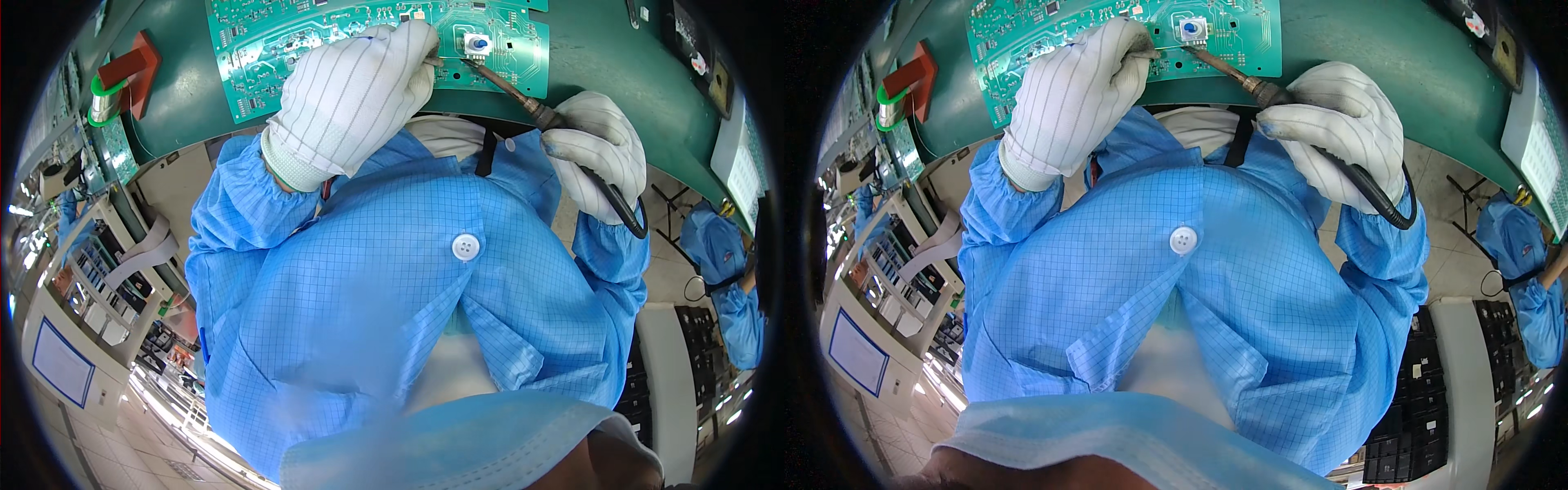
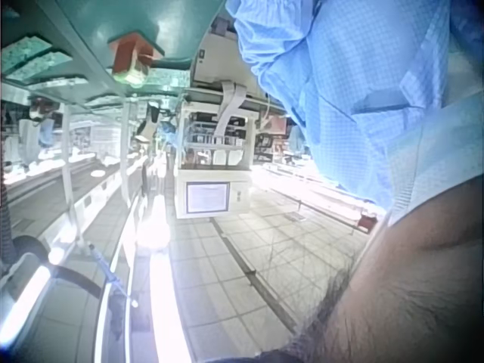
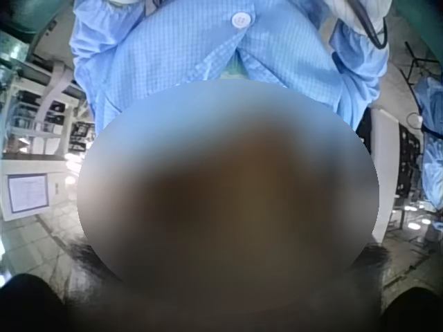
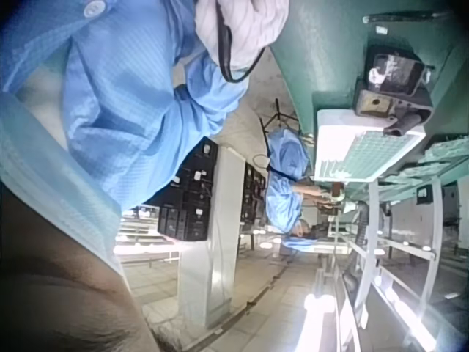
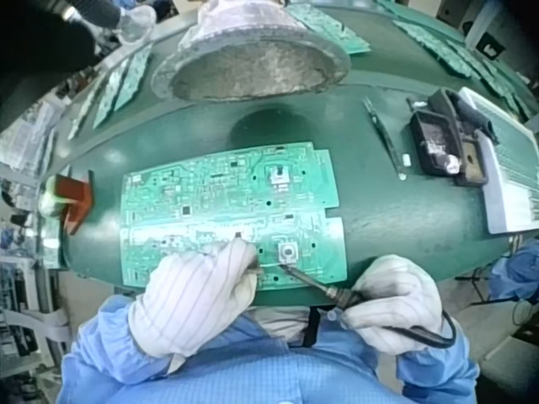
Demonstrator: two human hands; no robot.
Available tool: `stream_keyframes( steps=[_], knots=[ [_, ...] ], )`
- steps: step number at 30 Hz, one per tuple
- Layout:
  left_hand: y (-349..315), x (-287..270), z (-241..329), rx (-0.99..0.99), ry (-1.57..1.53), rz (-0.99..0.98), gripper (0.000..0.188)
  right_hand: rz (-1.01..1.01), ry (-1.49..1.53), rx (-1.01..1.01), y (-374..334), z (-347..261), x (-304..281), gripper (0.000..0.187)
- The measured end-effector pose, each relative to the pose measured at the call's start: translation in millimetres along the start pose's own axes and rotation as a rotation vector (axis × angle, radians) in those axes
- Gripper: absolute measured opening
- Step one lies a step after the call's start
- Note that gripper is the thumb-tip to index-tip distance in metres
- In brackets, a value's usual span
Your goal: Soldering components onto printed circuit boards at a manual assembly station.
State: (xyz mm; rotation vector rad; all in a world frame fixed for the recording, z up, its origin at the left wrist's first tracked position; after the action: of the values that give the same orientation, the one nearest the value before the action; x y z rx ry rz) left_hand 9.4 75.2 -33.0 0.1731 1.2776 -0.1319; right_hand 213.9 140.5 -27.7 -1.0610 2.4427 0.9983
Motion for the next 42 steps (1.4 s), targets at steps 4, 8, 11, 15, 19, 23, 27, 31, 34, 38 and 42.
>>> stream_keyframes(
  steps=[4,8,11,15,19,23,27,31,34,38,42],
  knots=[
    [2,1,2,0.007,0.005,-0.004,0.014,-0.004,-0.014,-0.009,-1,1,1,0.032],
    [2,2,2,-0.002,0.026,-0.023,0.015,0.001,-0.013,-0.002,-1,1,-3,0.031],
    [3,2,4,0.006,0.034,-0.015,0.015,-0.002,-0.031,0.007,-1,0,-4,0.031],
    [3,2,4,0.005,0.045,-0.007,0.015,0.006,-0.021,-0.012,0,-2,-7,0.030],
    [3,1,5,0.009,0.045,0.008,0.015,-0.014,0.009,-0.014,0,-6,-6,0.029],
    [2,2,6,0.018,0.064,0.006,0.014,-0.028,0.006,-0.045,1,-9,-2,0.029],
    [2,-1,10,0.100,0.077,0.093,0.018,-0.015,-0.051,-0.069,2,-11,1,0.029],
    [-2,-8,17,0.200,0.134,0.237,0.021,-0.016,-0.071,-0.067,2,-13,2,0.029],
    [-3,-3,14,0.178,0.170,0.191,0.021,-0.016,0.005,-0.041,4,-9,-4,0.030],
    [2,1,8,0.183,0.094,0.212,0.017,0.084,0.075,0.080,2,1,-29,0.028],
    [15,6,14,0.242,0.056,0.237,0.014,0.521,-0.164,0.382,-16,31,-78,0.018]
  ],
)
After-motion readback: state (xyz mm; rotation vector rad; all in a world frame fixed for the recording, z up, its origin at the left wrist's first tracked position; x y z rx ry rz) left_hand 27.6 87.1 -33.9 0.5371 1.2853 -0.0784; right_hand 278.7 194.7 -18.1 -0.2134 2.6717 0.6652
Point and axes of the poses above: each hand's wrist, its own y-axis towards the middle knuckle, its own x-axis out of the palm, z = x × y, the point moved 8 cm from there along y, towards the middle knuckle, and after that the axes turned 9 degrees about x, right-handed, at the moved point
